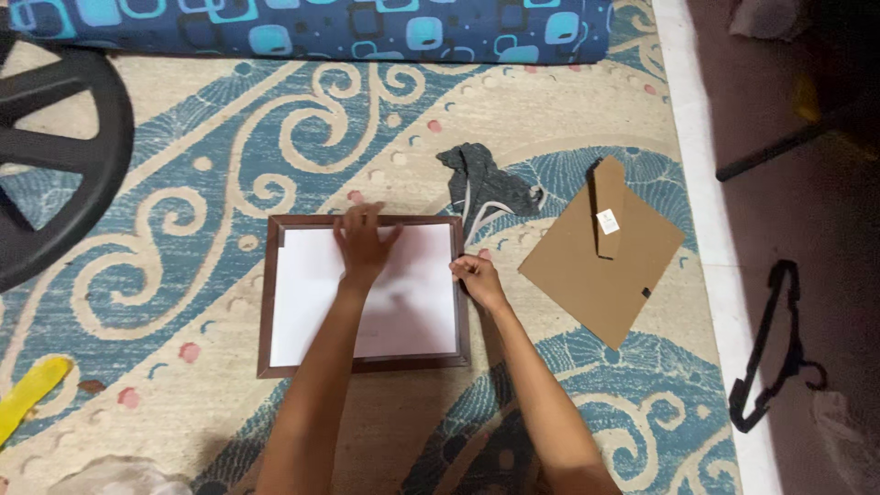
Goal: The person assembles a picture frame on the floor by inserting a white backing sheet, placing a certificate and photo inside, and securing the cardboard back with metal clips. They then wipe the glass front with a cloth.
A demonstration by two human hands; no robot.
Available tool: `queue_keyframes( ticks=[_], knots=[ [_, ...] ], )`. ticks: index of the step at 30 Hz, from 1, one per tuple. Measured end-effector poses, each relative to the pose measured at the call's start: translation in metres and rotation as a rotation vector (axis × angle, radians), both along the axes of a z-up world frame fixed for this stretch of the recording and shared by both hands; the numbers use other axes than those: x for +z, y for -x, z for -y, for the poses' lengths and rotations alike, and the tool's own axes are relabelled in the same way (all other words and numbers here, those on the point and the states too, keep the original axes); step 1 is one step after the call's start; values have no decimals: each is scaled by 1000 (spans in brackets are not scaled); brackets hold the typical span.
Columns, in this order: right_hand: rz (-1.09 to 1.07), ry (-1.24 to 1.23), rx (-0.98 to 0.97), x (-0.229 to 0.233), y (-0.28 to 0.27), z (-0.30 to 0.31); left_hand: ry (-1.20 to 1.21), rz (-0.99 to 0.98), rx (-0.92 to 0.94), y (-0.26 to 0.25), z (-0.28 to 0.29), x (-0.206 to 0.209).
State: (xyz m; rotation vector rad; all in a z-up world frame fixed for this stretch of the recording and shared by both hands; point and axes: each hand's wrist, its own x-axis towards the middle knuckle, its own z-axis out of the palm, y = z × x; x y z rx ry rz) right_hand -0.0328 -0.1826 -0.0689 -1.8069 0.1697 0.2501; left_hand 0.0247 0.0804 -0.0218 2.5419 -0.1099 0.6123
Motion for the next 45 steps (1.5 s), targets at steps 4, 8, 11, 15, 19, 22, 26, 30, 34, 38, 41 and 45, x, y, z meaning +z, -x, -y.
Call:
queue_keyframes(
  ticks=[4, 8, 11, 15, 19, 22, 26, 30, 34, 38, 41, 45],
  knots=[
    [148, 181, -22, 36, 9, -22, 173, -26, 258, 5, -55, -6],
    [59, 293, 61, 80, 12, -49, 228, -200, 618, 29, -121, -1],
    [143, 269, 96, 94, 9, -61, 237, -348, 616, 51, -155, -4],
    [209, 92, 42, 94, -4, -60, 163, -237, 501, 67, -159, -24],
    [39, 128, 28, 101, -17, -58, 130, -201, 470, 73, -159, -38],
    [-63, 112, 34, 112, -16, -54, 138, -213, 484, 71, -158, -37],
    [-56, 42, 62, 117, -3, -50, 188, -224, 481, 72, -156, -29],
    [294, 149, 68, 104, 16, -52, 222, -253, 460, 74, -157, -19],
    [248, 208, -13, 93, 23, -48, 227, -237, 425, 73, -160, -17],
    [119, 214, 21, 96, 8, -41, 235, -295, 429, 74, -159, -24],
    [42, 54, 31, 108, 4, -42, 232, -290, 423, 73, -160, -28],
    [73, 46, 114, 121, 13, -38, 233, -275, 419, 72, -162, -30]
  ],
)
